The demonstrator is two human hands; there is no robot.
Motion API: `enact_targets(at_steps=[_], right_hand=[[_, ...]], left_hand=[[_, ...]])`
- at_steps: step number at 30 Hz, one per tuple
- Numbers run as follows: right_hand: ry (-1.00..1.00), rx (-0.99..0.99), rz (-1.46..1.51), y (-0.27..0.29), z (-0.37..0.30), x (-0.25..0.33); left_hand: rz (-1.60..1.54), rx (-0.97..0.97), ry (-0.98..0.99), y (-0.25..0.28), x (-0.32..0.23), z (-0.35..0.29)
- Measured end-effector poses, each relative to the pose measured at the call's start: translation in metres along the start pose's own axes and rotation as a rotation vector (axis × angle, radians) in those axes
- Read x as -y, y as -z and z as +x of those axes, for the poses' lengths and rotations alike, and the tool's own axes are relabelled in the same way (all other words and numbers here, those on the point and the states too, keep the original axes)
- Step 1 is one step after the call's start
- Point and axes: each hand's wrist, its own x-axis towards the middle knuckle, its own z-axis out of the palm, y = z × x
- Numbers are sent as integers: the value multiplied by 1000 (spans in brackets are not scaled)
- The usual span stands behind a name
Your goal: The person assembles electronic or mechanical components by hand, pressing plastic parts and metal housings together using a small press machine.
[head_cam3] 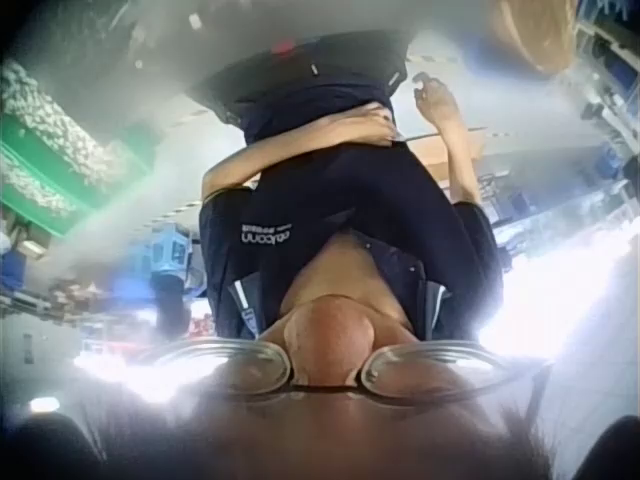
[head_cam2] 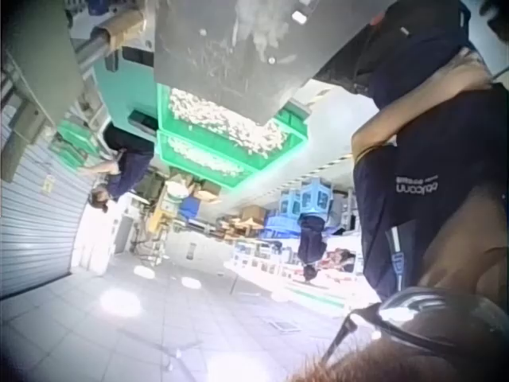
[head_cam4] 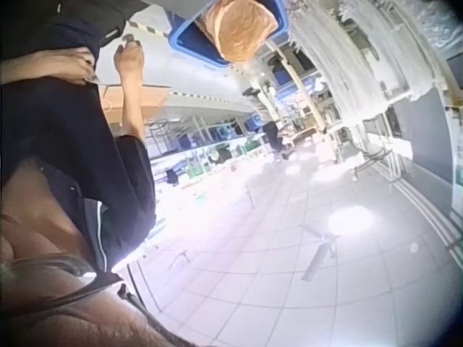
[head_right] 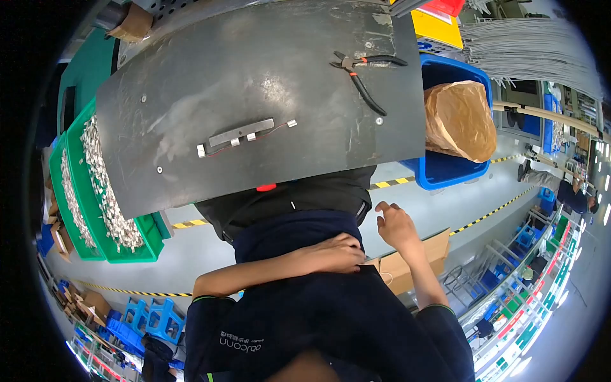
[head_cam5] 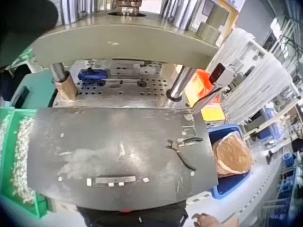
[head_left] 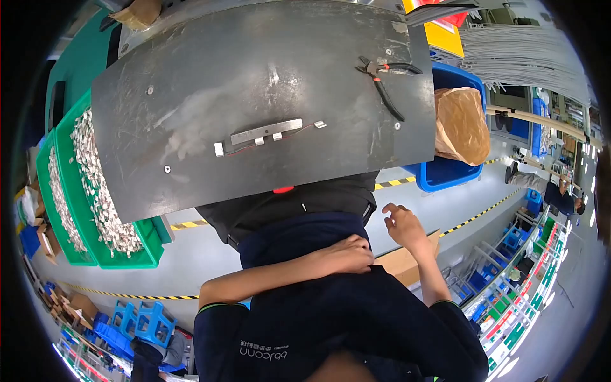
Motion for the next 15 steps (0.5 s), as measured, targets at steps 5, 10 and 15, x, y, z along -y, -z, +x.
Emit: enact_targets(at_steps=[5,10,15], right_hand=[[97,-2,65,-10,7,-8],[225,426,-178,-47,24,10],[130,912,-79,-35,37,1]], left_hand=[[101,-182,313,21,13,-4],[-96,-190,286,13,55,2],[121,-392,147,19,47,-5]])
